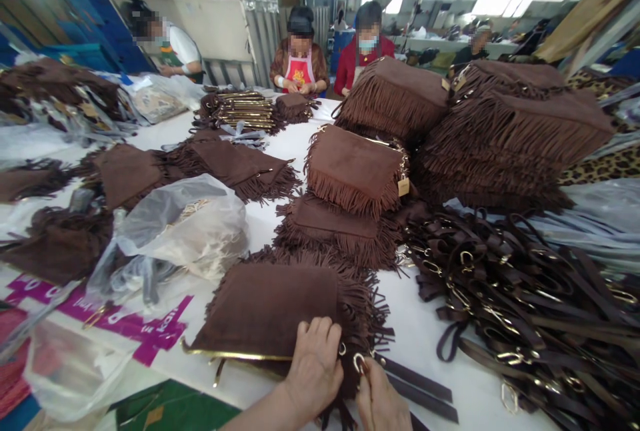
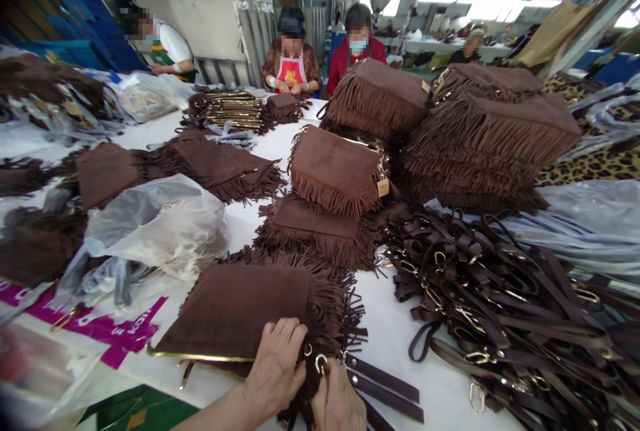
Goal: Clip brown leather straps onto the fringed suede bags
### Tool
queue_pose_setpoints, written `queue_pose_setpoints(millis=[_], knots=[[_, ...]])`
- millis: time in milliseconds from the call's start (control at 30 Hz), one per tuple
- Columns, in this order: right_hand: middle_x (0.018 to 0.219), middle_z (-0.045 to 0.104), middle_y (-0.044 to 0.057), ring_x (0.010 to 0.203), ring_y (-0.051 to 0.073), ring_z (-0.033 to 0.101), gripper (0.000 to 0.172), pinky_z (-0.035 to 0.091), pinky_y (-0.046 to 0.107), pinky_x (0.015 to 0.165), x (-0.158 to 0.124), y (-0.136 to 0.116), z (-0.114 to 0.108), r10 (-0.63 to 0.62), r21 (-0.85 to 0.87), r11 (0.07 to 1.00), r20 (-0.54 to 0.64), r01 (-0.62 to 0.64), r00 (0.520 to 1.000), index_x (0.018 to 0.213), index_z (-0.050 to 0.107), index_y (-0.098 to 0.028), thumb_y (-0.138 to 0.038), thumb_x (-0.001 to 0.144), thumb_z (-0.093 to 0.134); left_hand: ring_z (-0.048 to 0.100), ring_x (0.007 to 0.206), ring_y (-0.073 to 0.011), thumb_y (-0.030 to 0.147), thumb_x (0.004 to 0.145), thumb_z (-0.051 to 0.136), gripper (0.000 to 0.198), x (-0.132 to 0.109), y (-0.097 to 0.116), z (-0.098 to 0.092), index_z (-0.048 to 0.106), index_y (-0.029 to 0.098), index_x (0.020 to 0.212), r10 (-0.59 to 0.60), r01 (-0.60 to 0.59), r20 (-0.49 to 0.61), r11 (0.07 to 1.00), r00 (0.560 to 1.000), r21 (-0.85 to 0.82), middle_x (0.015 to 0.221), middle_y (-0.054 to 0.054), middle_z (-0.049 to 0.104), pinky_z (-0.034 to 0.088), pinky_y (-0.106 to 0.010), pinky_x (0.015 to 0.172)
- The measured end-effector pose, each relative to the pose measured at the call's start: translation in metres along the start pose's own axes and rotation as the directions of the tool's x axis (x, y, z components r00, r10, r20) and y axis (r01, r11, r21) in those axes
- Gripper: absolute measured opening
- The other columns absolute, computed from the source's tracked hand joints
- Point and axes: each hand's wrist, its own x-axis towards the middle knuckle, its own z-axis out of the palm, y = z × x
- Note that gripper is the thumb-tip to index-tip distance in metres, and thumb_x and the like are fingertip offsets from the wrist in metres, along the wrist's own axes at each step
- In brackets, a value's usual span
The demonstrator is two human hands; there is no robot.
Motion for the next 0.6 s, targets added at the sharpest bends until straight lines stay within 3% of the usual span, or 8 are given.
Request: queue_pose_setpoints(millis=[167,367,600], knots=[[0.078,0.067,0.010,0.065,0.019,0.066,0.028,0.051,0.028,0.055,0.017,-0.008,-0.003,-0.056,-0.039,0.998,0.024,0.057,0.998,0.098,0.049,-0.016,-0.024,0.092,0.024,0.045,0.079,-0.0198,0.013,0.071,0.049,0.006,0.004,-0.002,0.010,0.053,0.018,0.072,0.060,-0.058,-0.031,0.998,0.998,0.034,0.080,-0.003,0.055,0.030,-0.035,0.069],[0.070,0.059,0.006,0.057,0.017,0.061,0.025,0.047,0.026,0.049,0.047,-0.016,-0.003,-0.152,-0.128,0.978,0.083,0.162,0.985,0.097,0.047,-0.016,-0.022,0.091,0.024,0.045,0.072,-0.0152,0.009,0.072,0.048,0.012,0.007,-0.007,0.013,0.054,0.017,0.064,-0.003,-0.008,-0.117,0.996,0.993,-0.093,0.070,-0.001,0.053,0.028,-0.030,0.064],[0.067,0.056,0.004,0.057,0.017,0.058,0.023,0.047,0.026,0.051,0.059,-0.015,0.004,-0.288,-0.144,0.942,0.119,0.304,0.950,0.097,0.046,-0.014,-0.015,0.090,0.024,0.046,0.071,-0.0152,0.004,0.066,0.048,0.015,0.014,-0.007,0.008,0.055,0.017,0.062,-0.115,0.104,-0.056,0.979,0.992,-0.174,0.069,-0.001,0.056,0.029,-0.030,0.065]])
